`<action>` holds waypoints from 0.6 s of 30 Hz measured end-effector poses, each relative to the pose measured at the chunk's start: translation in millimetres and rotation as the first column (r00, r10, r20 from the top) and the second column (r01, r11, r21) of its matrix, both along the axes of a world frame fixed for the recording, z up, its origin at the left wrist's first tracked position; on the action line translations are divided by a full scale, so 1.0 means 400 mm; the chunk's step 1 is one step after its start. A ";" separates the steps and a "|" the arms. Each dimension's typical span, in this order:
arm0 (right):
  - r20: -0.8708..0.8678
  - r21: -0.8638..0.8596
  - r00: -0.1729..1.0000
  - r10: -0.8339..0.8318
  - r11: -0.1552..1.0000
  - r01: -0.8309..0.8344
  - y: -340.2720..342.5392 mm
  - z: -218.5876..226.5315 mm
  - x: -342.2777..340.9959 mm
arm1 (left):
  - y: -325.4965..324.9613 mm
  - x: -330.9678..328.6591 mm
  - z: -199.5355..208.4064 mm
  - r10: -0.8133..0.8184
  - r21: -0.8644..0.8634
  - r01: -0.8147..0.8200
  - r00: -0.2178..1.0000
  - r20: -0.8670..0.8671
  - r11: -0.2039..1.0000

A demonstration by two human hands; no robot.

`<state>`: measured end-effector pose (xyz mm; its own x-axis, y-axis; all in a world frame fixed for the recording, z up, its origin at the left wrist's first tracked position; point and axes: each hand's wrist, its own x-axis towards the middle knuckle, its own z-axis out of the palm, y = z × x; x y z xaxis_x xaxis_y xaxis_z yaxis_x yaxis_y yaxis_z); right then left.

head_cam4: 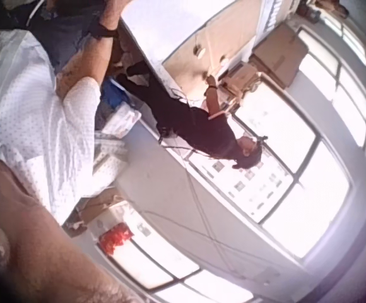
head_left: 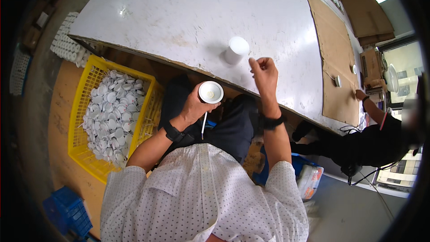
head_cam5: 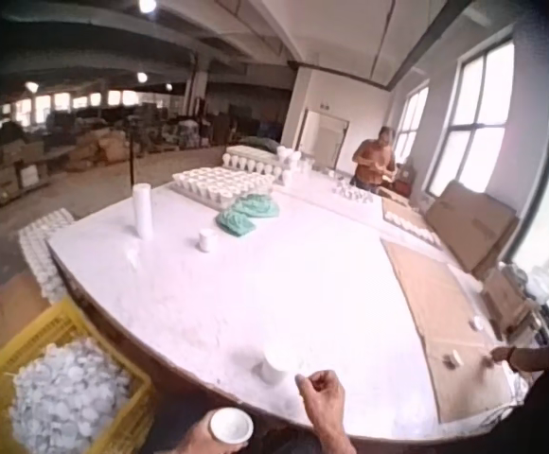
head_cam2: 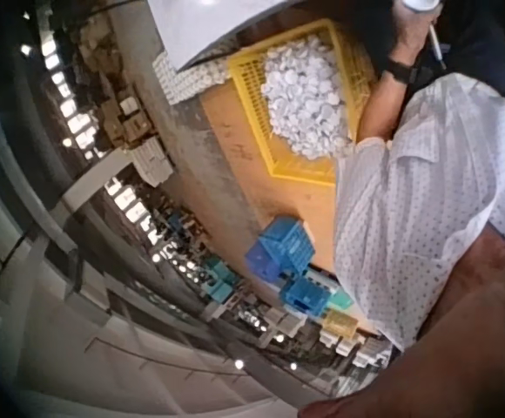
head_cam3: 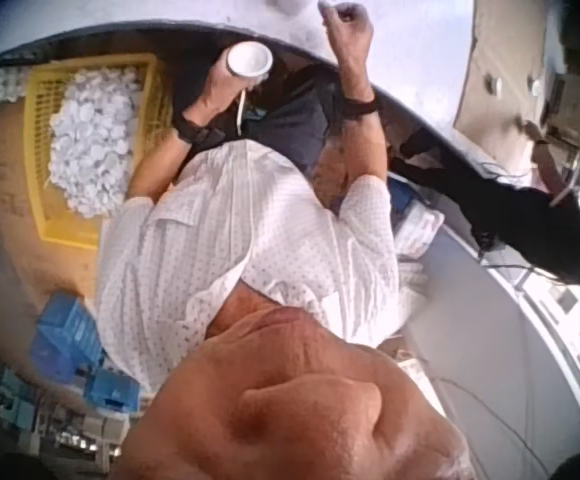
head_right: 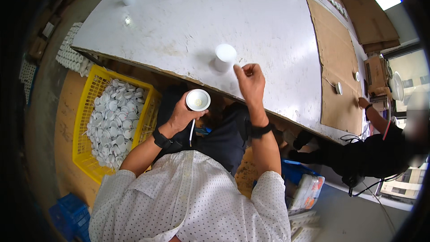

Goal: Assembling plastic components by fitting lids onto cylindrical containers and organizing them in a basket.

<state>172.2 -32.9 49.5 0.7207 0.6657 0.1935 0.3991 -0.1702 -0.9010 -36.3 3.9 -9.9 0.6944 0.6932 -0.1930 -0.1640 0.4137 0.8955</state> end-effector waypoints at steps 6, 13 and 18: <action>-0.307 -0.154 0.950 0.063 0.981 -0.115 0.109 -0.019 0.063 | -0.009 -0.031 -0.033 0.018 0.021 -0.018 1.000 -0.023 1.000; -0.539 0.071 0.826 0.163 0.986 -0.149 0.060 -0.047 0.060 | 0.003 -0.064 -0.037 0.043 0.058 -0.041 0.999 -0.031 0.997; -0.735 0.263 0.623 0.269 0.959 -0.104 -0.012 -0.034 0.016 | 0.008 -0.047 -0.012 0.003 0.126 0.002 0.999 -0.038 0.992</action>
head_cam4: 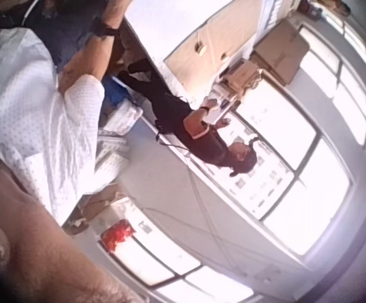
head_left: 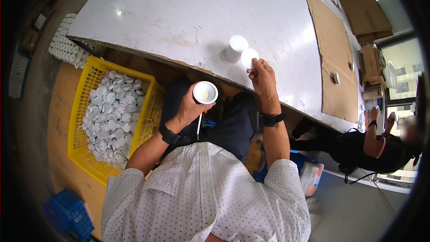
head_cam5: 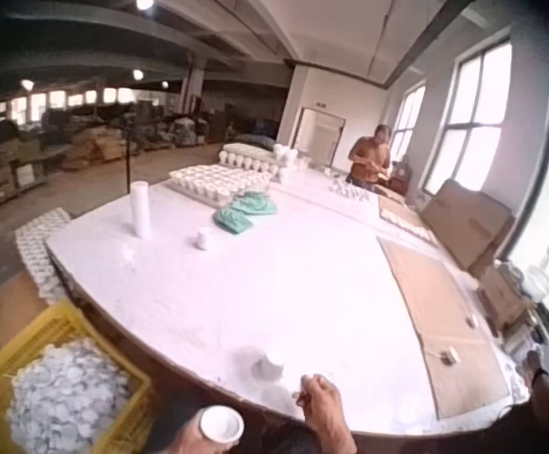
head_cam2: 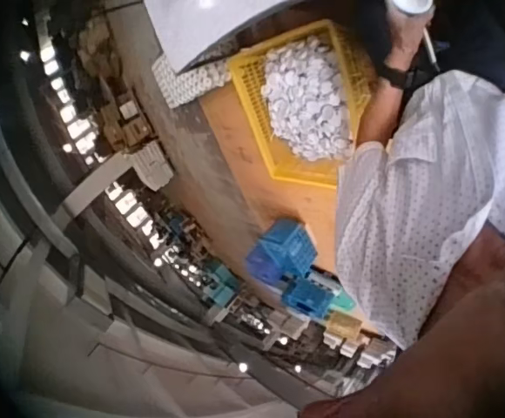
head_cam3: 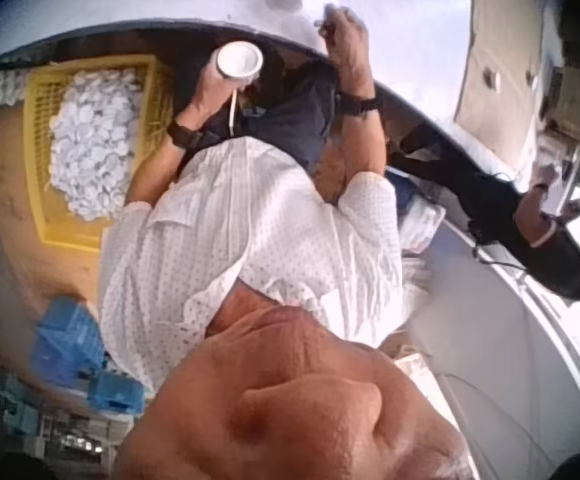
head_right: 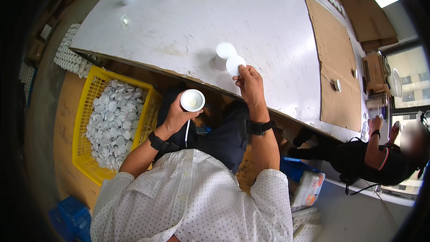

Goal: Assembling plastic components by fitting lids onto cylindrical containers and organizing them in a basket.

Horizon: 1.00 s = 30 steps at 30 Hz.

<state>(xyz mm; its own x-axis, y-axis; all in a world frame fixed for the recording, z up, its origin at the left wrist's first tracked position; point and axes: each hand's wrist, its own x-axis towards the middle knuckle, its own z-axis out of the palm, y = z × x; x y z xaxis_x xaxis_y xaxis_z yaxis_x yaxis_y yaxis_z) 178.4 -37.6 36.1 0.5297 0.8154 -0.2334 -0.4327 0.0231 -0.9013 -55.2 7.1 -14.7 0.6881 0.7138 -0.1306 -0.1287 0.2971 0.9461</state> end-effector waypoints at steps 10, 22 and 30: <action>0.530 -0.048 0.845 -0.076 0.992 0.119 -0.091 -0.010 -0.082 | 0.007 0.048 0.079 -0.128 0.056 0.128 0.992 -0.005 0.990; 0.983 0.059 -0.157 -0.099 0.969 -0.241 -0.148 -0.023 -0.167 | -0.014 0.065 0.062 -0.166 0.038 0.163 0.983 0.081 0.986; 0.978 0.088 -0.163 -0.128 0.968 -0.233 -0.150 -0.028 -0.179 | -0.028 0.068 0.077 -0.126 0.095 0.127 0.992 -0.016 0.987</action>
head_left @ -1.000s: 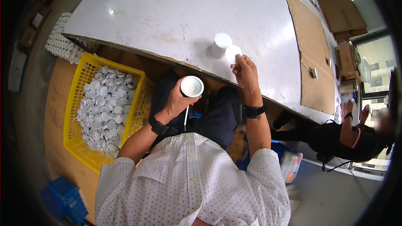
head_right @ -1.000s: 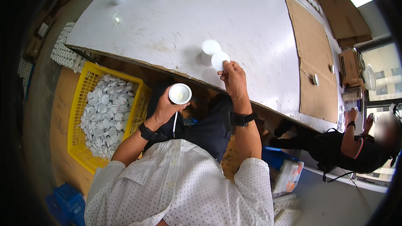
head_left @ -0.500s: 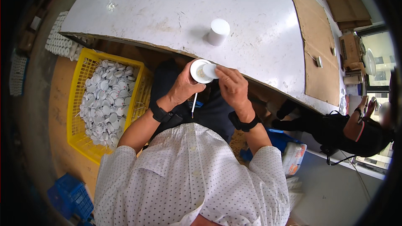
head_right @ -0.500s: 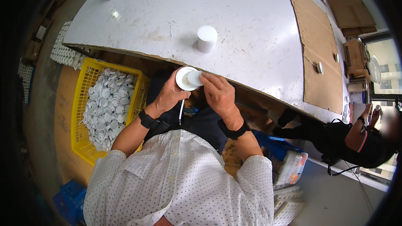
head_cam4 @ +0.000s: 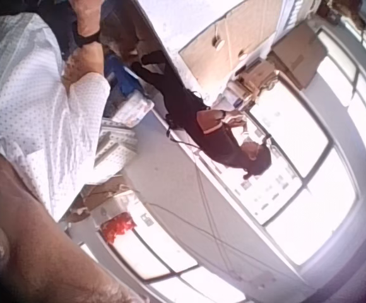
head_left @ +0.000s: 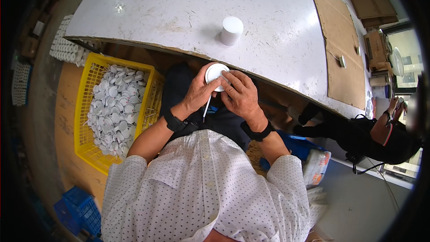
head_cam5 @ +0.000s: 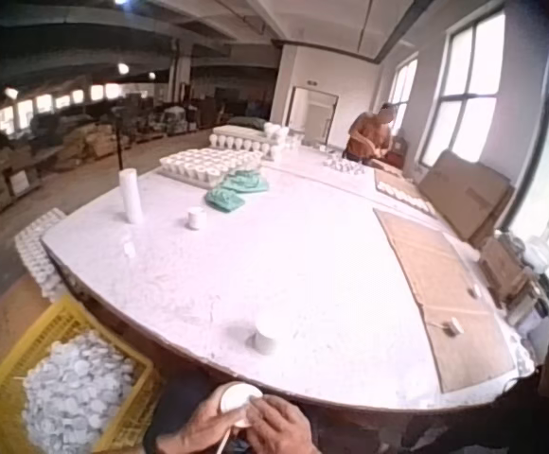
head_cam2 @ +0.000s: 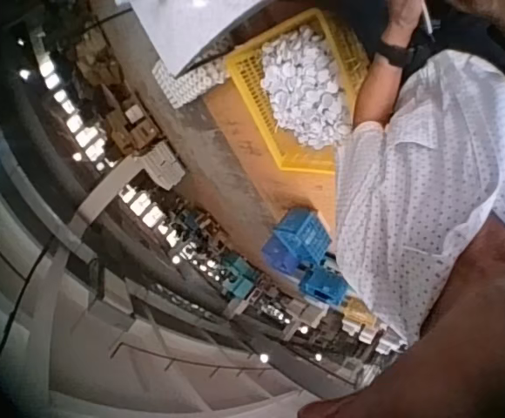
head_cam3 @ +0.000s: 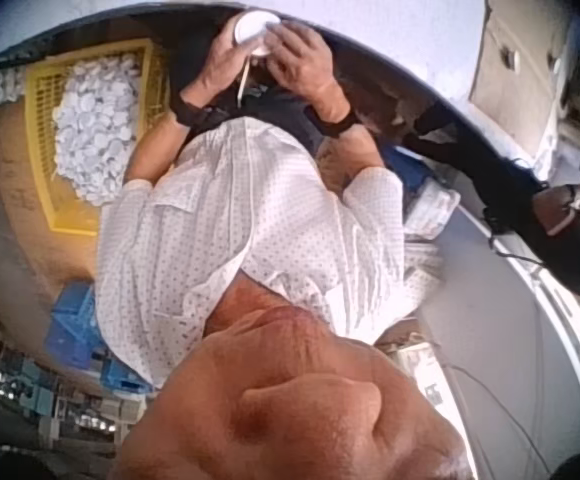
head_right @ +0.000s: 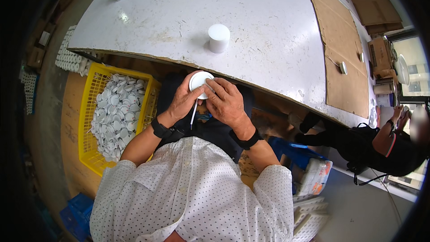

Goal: Assembling plastic components by fitting lids onto cylindrical containers and organizing them in a basket.

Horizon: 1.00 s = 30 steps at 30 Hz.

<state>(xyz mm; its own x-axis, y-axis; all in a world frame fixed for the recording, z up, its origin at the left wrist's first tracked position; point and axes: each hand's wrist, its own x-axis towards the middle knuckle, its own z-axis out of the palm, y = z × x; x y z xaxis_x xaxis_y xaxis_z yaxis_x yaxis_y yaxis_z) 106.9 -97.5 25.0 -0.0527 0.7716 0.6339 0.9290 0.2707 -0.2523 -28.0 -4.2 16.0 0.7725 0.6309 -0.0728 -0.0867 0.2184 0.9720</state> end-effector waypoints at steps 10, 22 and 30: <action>0.040 0.010 0.999 -0.016 1.000 0.016 -0.009 0.009 -0.001 | 0.001 -0.002 -0.006 0.000 -0.067 0.002 0.999 0.035 0.998; 0.143 0.098 0.990 -0.004 0.995 -0.010 -0.029 -0.001 0.007 | -0.012 0.014 -0.013 0.065 0.147 -0.061 0.998 -0.024 0.987; 0.149 0.127 0.989 -0.010 0.992 -0.009 -0.037 -0.008 0.019 | -0.023 0.036 -0.007 0.086 0.105 -0.084 0.996 -0.018 0.991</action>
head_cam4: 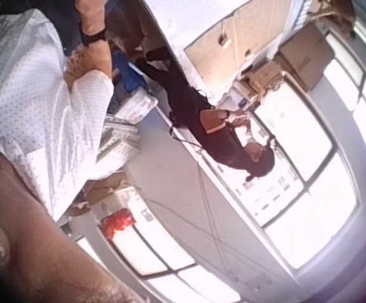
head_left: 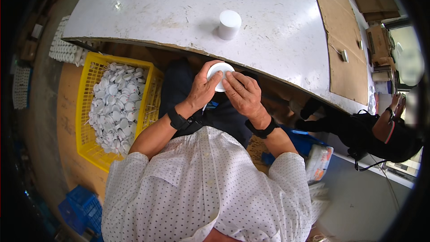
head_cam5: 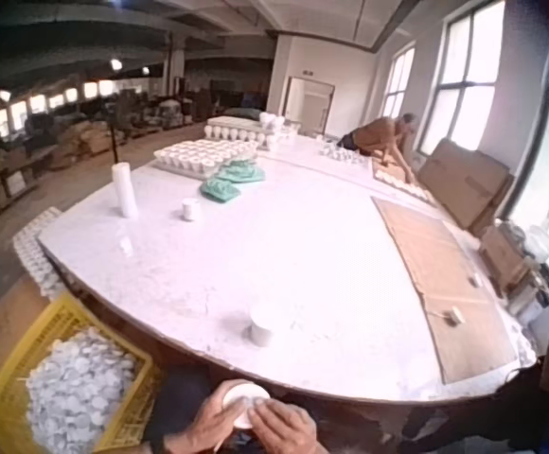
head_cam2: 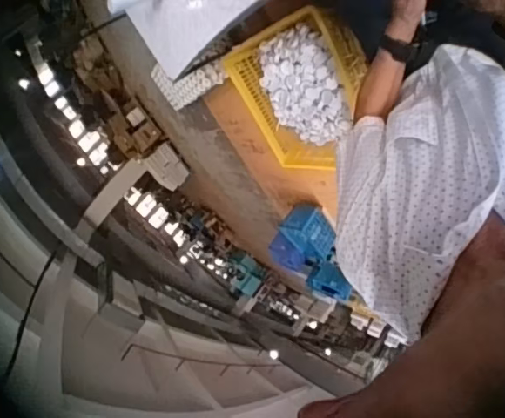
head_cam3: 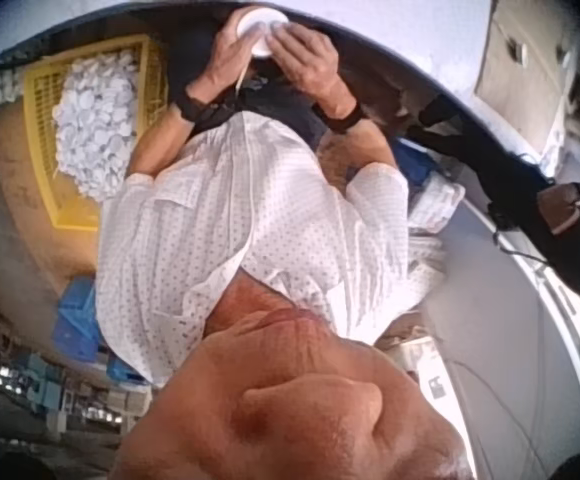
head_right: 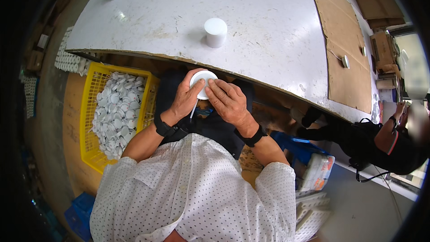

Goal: Assembling plastic components by fitting lids onto cylindrical containers and organizing them in a basket.

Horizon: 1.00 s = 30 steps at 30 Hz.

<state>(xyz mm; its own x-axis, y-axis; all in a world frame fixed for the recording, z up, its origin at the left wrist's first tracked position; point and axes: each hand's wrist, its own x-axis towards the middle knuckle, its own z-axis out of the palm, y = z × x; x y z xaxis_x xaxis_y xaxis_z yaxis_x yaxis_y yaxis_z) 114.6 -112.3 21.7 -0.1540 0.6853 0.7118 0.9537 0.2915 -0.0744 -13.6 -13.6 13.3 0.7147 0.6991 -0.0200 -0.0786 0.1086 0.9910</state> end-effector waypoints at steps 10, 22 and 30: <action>0.024 0.011 1.000 0.009 1.000 -0.010 0.000 0.007 -0.001 | -0.004 0.000 0.014 0.057 0.172 -0.054 0.998 -0.011 0.984; -0.233 -0.151 0.972 0.044 0.985 -0.081 0.010 0.021 0.014 | 0.043 -0.046 -0.044 0.093 0.026 -0.092 0.995 -0.029 0.995; -0.042 -0.350 0.692 -0.720 0.660 0.665 -0.010 0.028 0.588 | 0.263 -0.392 -0.230 0.508 -0.185 -0.530 0.847 -0.158 0.827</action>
<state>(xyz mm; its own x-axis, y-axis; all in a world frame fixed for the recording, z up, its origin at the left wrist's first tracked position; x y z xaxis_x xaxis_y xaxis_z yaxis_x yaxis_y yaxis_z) 349.6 -116.5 32.9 0.5486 0.7154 0.4328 0.8332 -0.5106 -0.2121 -170.2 91.4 -78.7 0.2339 0.9363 -0.2619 -0.0874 0.2885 0.9535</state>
